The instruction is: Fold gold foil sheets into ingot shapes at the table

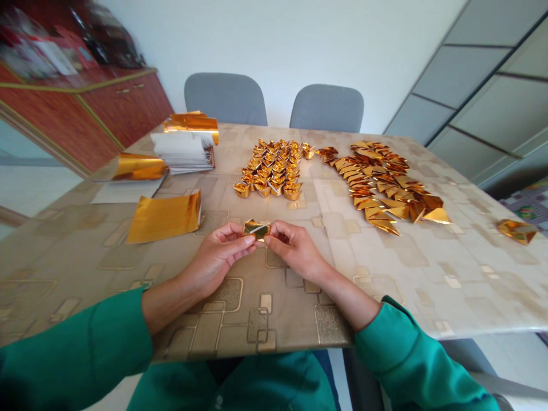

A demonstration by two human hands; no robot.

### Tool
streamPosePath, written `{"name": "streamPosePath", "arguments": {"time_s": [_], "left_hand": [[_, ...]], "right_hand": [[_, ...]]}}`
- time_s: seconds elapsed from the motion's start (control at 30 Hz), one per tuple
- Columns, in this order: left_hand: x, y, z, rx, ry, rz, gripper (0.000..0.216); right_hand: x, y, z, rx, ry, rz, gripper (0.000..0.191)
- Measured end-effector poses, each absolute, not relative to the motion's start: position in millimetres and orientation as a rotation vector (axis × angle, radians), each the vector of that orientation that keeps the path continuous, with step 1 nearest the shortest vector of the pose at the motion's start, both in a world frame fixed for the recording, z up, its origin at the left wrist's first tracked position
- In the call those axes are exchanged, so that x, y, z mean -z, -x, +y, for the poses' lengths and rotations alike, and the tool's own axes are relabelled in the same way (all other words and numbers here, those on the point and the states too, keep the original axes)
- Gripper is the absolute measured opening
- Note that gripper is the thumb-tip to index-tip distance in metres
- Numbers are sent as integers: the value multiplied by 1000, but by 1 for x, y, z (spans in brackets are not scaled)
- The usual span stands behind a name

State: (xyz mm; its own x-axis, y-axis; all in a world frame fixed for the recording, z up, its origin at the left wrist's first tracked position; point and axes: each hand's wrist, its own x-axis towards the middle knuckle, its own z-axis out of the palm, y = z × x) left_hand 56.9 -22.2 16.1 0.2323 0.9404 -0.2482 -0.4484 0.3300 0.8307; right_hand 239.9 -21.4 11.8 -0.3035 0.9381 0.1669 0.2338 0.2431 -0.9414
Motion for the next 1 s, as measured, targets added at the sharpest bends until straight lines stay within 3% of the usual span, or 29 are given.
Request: {"name": "streamPosePath", "arguments": {"time_s": [0.47,1.0], "left_hand": [[-15,-57,-23,-1074,-763,827,30],[-13,-56,-21,-1046,-818,920,33]], "right_hand": [[-16,-239,-21,-1183,1086,-1717,27],[-18,-242,-23,-1006,1161,-1740,41]]}}
